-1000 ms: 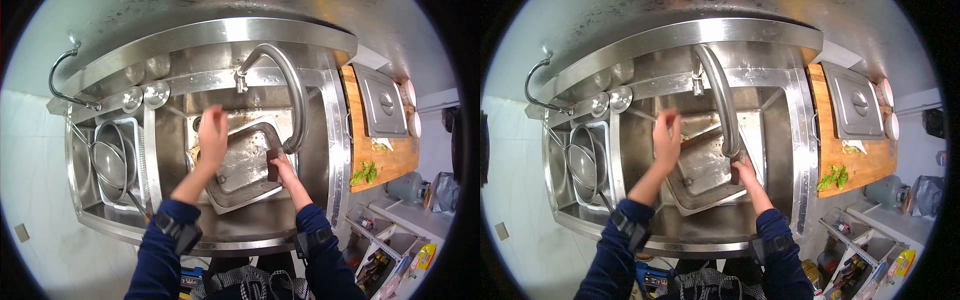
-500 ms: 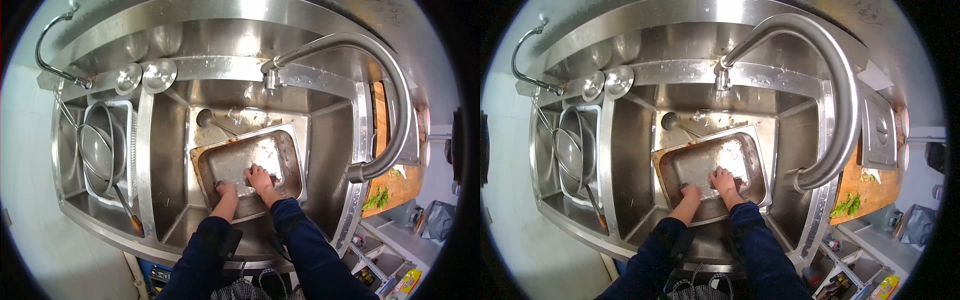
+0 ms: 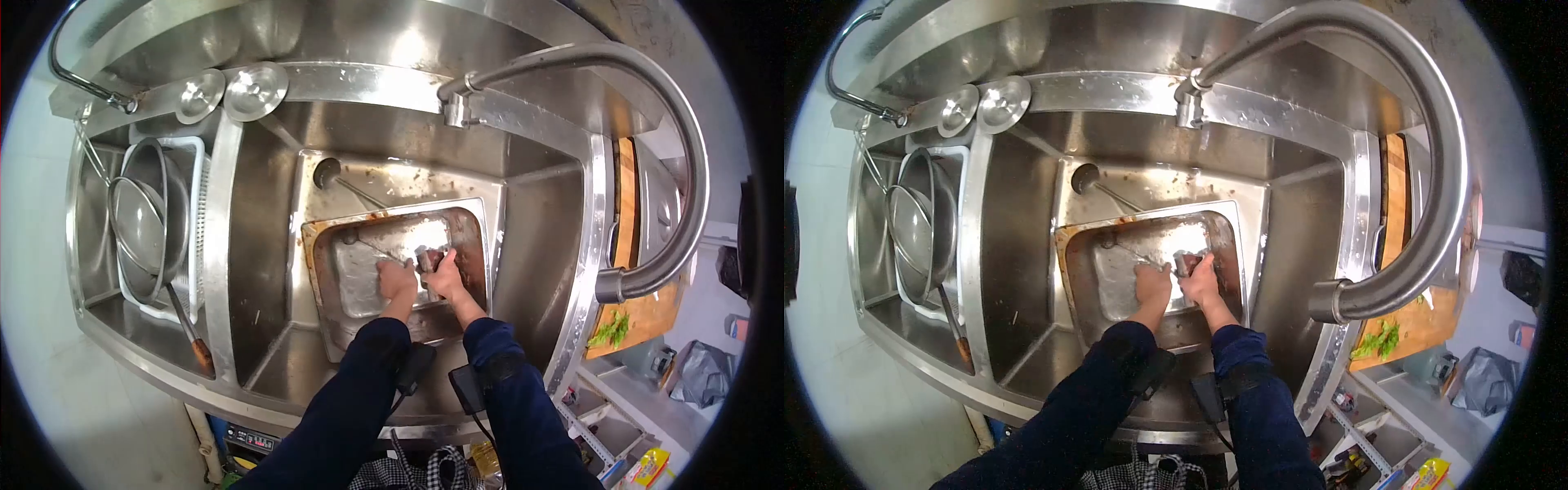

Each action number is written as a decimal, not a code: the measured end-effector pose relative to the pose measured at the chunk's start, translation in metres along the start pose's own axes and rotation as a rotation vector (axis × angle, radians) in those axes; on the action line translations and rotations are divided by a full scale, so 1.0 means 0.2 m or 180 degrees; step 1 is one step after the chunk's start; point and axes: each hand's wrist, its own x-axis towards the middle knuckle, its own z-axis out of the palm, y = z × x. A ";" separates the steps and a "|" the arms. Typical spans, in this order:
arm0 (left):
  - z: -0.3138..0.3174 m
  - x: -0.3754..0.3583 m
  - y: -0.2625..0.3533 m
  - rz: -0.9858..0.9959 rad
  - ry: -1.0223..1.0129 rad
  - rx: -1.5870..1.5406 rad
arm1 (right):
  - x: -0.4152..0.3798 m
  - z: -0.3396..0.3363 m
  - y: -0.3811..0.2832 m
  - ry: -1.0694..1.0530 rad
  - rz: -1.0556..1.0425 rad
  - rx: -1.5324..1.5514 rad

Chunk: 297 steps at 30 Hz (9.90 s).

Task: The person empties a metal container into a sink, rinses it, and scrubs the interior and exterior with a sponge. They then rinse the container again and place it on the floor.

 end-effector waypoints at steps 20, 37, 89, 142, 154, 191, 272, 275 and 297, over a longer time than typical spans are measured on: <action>0.47 -0.06 -0.13 0.0357 0.1223 0.0942 | -0.11 -0.03 0.16 0.0363 0.0181 0.1649; -0.44 -0.40 -0.32 0.1889 -0.0558 -0.1075 | -0.57 -0.20 -0.26 -0.2057 0.0865 0.4011; -1.10 -1.17 0.07 -0.0072 -0.3886 -0.1730 | -0.66 -0.28 -0.20 -0.0402 0.0769 0.4773; -0.30 -1.46 0.50 0.4674 -0.1539 0.0853 | -0.76 -0.15 0.05 0.1215 -0.1636 0.2230; 0.09 -1.43 0.72 0.5061 -0.0851 0.1488 | -0.61 -0.32 0.07 0.0573 -0.1315 0.2033; -0.95 -0.29 -0.20 0.2488 0.0397 -0.0747 | -0.52 0.00 0.02 -0.1972 -0.1246 -0.0204; -1.17 -0.45 -0.08 0.3063 0.0950 0.0208 | -0.03 0.16 -0.22 0.0884 -0.2328 -0.2128; -1.15 -0.46 -0.09 0.3114 0.1001 0.0110 | -0.18 0.23 -0.34 -0.0562 -0.1405 -0.1303; -1.17 -0.45 0.00 0.3258 0.1224 0.0324 | -0.56 0.14 0.06 0.0445 -0.2898 -0.2702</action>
